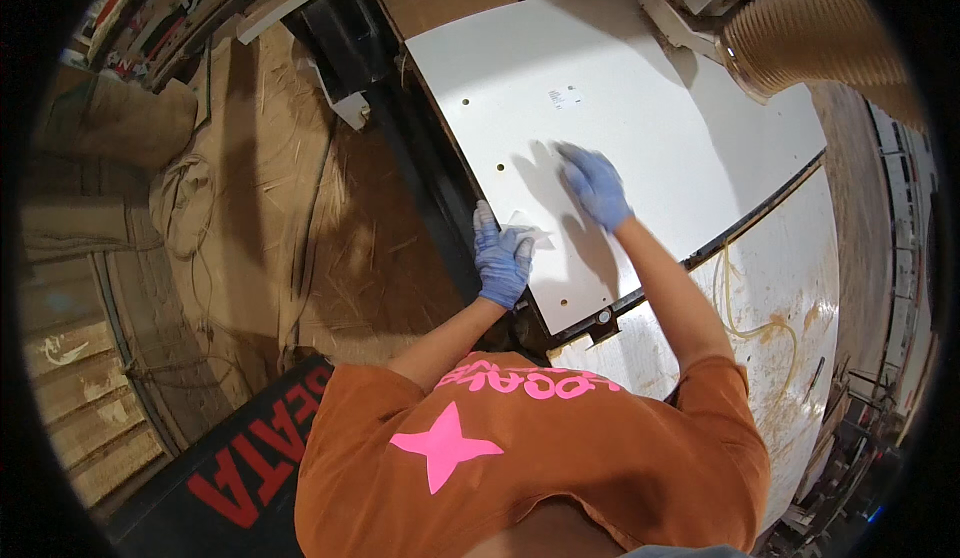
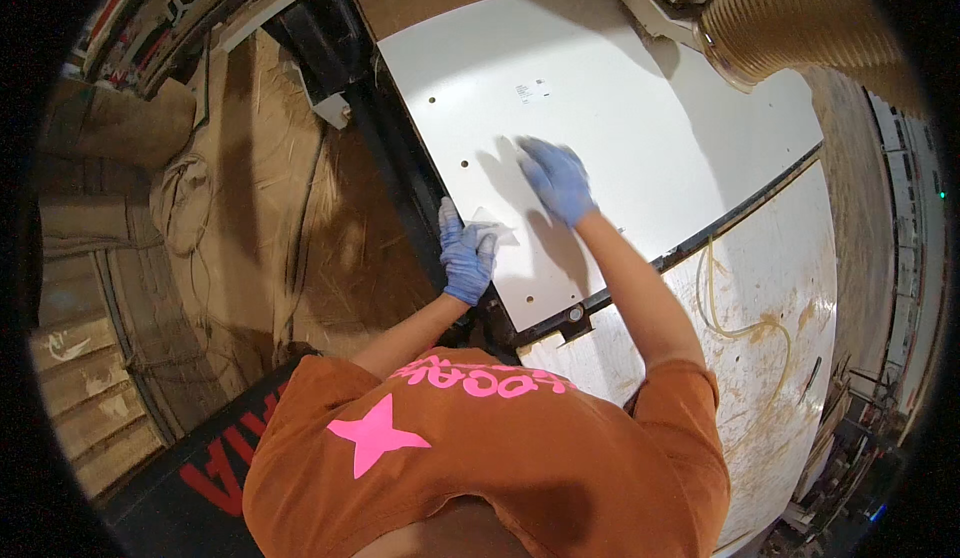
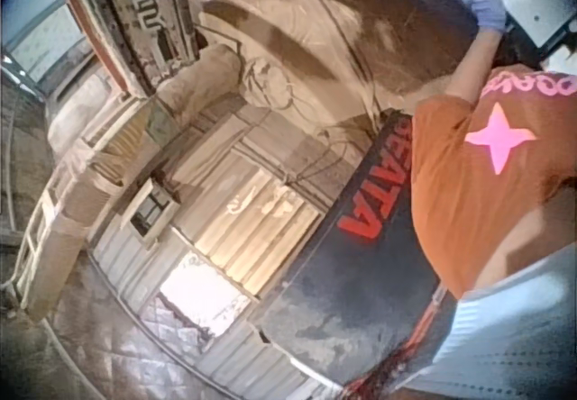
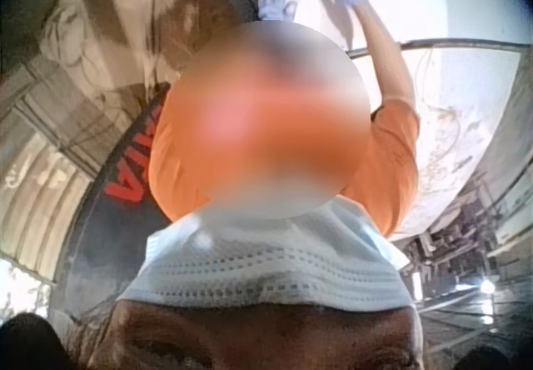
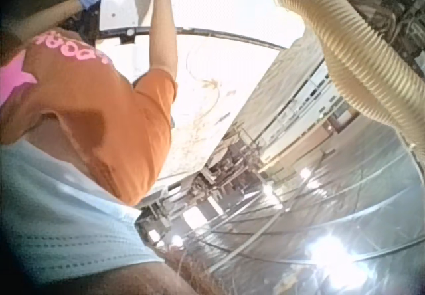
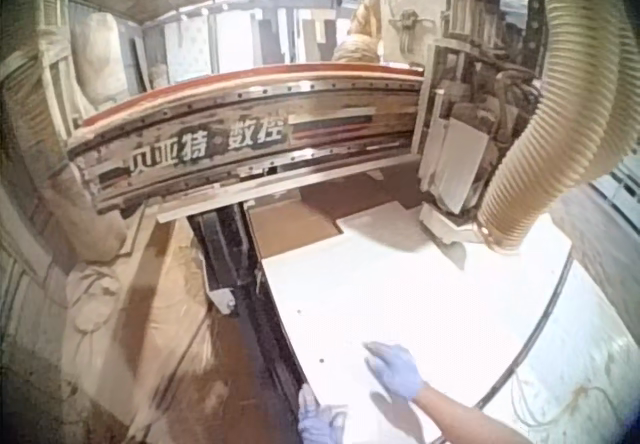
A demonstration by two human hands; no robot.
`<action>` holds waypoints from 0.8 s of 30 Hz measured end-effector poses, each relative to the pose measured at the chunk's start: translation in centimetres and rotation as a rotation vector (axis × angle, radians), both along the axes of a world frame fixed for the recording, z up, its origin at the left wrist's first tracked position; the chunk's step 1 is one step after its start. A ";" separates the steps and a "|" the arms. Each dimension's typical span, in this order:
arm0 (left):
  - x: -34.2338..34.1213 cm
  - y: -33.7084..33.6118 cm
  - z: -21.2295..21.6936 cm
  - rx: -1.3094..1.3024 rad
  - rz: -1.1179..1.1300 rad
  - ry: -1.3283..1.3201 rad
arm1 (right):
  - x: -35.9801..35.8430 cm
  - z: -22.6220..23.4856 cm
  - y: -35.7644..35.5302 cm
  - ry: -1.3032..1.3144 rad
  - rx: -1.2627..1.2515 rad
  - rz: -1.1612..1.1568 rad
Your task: The person assembles white panels using a pneumatic nail gun and a hammer, aligning pieces on a workbench and securing them. They briefly interact with a control panel and keyboard, then return to fastening panels and wiping the surface.
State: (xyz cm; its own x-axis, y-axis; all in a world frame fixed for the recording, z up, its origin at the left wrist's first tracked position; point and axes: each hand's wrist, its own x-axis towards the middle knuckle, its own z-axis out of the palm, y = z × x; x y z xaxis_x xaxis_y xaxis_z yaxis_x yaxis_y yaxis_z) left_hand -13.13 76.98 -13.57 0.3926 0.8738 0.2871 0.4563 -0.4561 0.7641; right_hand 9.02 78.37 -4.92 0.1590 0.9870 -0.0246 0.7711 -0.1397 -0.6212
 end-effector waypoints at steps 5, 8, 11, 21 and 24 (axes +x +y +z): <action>0.9 0.0 -0.2 -0.076 0.019 -0.050 | -3.3 -1.7 -13.5 -0.503 0.104 -0.188; 0.9 0.0 0.0 -0.064 0.017 -0.061 | -3.7 -2.6 -14.6 -0.416 0.221 -0.274; 0.7 -0.1 0.4 -0.098 0.004 -0.057 | -3.7 -3.7 -15.9 -0.351 0.336 -0.316; 0.7 -0.1 -1.1 -0.198 -0.013 -0.066 | -4.1 -3.8 -16.1 -0.350 0.428 -0.354; 1.0 -0.1 -1.4 -0.185 0.026 -0.087 | -4.0 -3.8 -16.1 -0.372 0.462 -0.343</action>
State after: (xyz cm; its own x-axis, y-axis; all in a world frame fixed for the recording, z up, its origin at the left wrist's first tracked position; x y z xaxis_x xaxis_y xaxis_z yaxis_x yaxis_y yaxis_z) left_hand -12.15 76.86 -15.01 0.3503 0.9242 0.1522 0.3946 -0.2930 0.8709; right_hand 4.99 62.27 -8.67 0.3807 0.7753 0.5041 0.9042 -0.1980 -0.3783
